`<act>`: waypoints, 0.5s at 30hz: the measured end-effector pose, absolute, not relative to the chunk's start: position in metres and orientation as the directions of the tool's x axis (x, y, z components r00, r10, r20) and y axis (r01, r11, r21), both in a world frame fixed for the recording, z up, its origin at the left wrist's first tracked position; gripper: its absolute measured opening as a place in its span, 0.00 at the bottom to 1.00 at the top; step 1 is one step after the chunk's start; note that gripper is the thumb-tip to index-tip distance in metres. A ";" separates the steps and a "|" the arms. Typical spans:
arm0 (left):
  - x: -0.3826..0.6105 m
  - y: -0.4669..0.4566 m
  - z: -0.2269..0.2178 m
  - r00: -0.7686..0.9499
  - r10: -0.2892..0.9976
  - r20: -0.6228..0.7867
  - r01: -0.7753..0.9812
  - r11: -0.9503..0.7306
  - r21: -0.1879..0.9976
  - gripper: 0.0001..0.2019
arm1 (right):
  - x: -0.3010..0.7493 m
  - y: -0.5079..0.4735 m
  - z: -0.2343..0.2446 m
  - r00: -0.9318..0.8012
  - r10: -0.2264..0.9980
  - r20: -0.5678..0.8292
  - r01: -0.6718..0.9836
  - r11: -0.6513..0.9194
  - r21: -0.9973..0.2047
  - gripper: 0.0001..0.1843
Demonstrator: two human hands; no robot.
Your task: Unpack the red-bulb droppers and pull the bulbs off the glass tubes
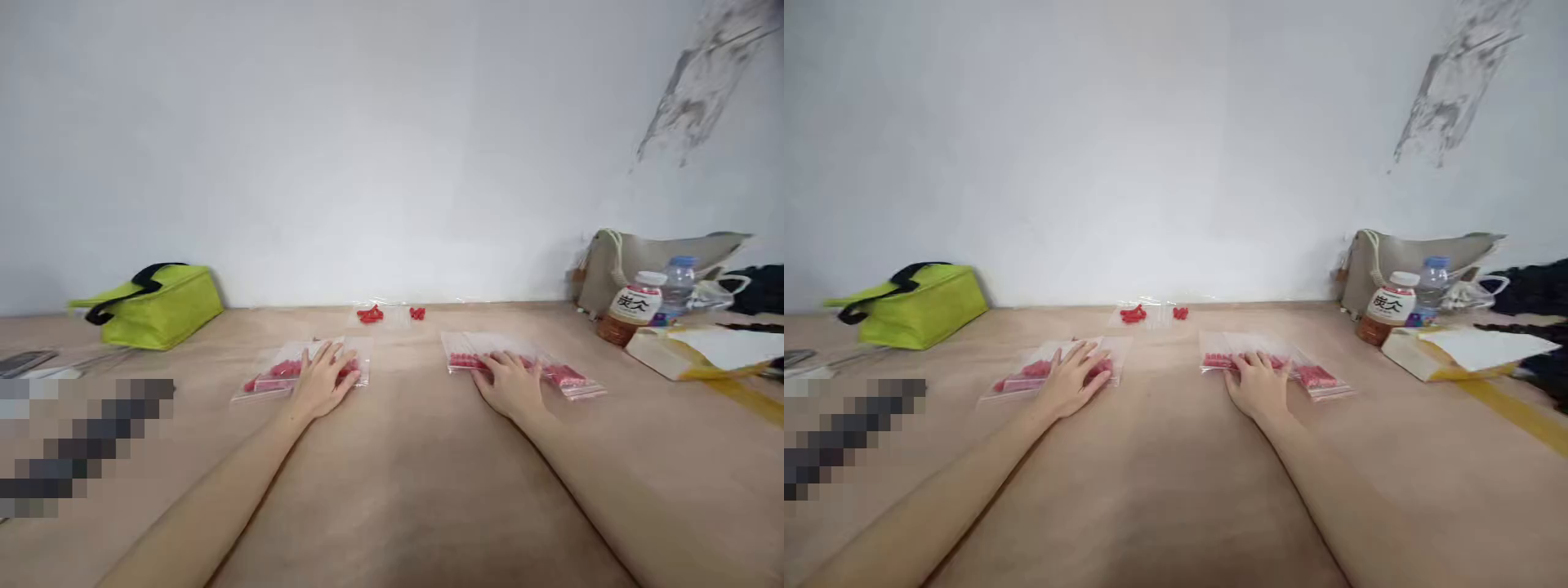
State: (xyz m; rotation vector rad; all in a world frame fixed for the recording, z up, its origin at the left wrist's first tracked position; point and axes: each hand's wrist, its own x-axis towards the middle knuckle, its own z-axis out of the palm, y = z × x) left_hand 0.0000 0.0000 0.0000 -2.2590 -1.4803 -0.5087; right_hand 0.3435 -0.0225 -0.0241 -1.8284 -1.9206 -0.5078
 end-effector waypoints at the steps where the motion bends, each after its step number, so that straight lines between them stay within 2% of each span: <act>1: 0.002 -0.004 0.001 0.379 0.766 0.519 0.922 -0.361 -0.139 0.21 | 0.343 -0.022 -0.023 -0.065 0.827 0.558 0.996 0.083 -0.007 0.17; 4: 0.006 -0.011 0.002 0.352 0.773 0.528 0.934 -0.328 -0.142 0.21 | 0.343 -0.021 -0.022 -0.143 0.824 0.549 0.988 0.149 0.034 0.22; 9: 0.008 -0.009 -0.001 0.221 0.878 0.424 0.973 -0.228 -0.034 0.20 | 0.345 -0.015 -0.024 -0.188 0.875 0.447 0.974 0.224 -0.027 0.21; 12: 0.008 -0.007 -0.001 0.189 0.858 0.477 0.979 -0.201 -0.026 0.19 | 0.346 -0.014 -0.024 -0.189 0.850 0.492 0.970 0.238 -0.040 0.18; 15: 0.006 -0.005 0.001 0.257 0.788 0.560 0.962 -0.262 -0.072 0.15 | 0.343 -0.018 -0.020 -0.254 0.760 0.599 0.950 0.314 0.004 0.16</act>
